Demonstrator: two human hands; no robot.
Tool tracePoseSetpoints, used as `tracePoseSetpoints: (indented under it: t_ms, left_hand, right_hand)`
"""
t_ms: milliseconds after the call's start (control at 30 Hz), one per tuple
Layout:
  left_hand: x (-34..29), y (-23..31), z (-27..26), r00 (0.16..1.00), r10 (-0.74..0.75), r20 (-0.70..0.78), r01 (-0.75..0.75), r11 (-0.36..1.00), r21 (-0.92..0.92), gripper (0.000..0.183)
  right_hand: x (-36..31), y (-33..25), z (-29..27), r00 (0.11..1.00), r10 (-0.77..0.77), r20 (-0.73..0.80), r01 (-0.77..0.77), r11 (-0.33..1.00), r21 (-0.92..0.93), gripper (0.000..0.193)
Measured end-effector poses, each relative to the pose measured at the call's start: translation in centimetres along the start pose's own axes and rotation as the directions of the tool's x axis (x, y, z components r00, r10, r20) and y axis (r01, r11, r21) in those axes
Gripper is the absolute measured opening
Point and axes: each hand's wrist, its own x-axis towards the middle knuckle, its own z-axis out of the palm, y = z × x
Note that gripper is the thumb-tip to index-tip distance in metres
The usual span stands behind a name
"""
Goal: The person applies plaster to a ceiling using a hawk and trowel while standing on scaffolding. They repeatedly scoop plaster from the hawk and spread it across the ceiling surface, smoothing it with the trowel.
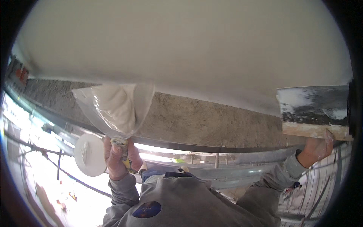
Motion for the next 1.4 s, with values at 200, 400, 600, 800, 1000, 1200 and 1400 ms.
tracePoseSetpoints:
  t_ms: [200, 400, 600, 800, 1000, 1200, 1400]
  left_hand:
    - [-5.0, -3.5, 2.4, 0.994, 0.041, -0.103, -0.031, 0.994, 0.100, 0.049]
    - [-8.0, -4.5, 4.3, 0.927, 0.233, -0.293, -0.166, 0.957, 0.237, 0.048]
    - [-9.7, -4.9, 2.6, 0.874, 0.335, -0.352, -0.267, 0.936, 0.228, 0.045]
    - [-11.9, -7.2, -0.3, 0.789, 0.368, -0.492, -0.312, 0.930, 0.194, 0.040]
    - [-14.5, -7.4, -1.7, 0.739, 0.355, -0.572, -0.294, 0.935, 0.199, 0.037]
    - [-15.2, -8.9, -2.4, 0.696, 0.413, -0.587, -0.359, 0.909, 0.213, 0.036]
    - [-17.4, -10.6, -1.8, 0.654, 0.412, -0.634, -0.389, 0.902, 0.185, 0.040]
  right_hand:
    - [7.0, 5.2, -5.2, 0.804, -0.053, 0.593, 0.334, 0.865, -0.375, 0.030]
    - [0.8, 3.0, 16.9, 0.038, -0.239, 0.970, 0.987, 0.159, 0.000, 0.037]
    - [-3.1, 7.9, 27.3, -0.514, -0.109, 0.851, 0.850, -0.200, 0.488, 0.036]
    - [-5.8, 14.3, 32.3, -0.697, 0.051, 0.716, 0.688, -0.234, 0.687, 0.032]
    - [-8.6, 19.0, 32.1, -0.735, 0.206, 0.647, 0.614, -0.204, 0.762, 0.036]
    - [-8.8, 20.3, 30.9, -0.711, 0.210, 0.671, 0.610, -0.289, 0.738, 0.029]
    - [-9.0, 19.6, 30.3, -0.694, 0.184, 0.695, 0.641, -0.280, 0.714, 0.028]
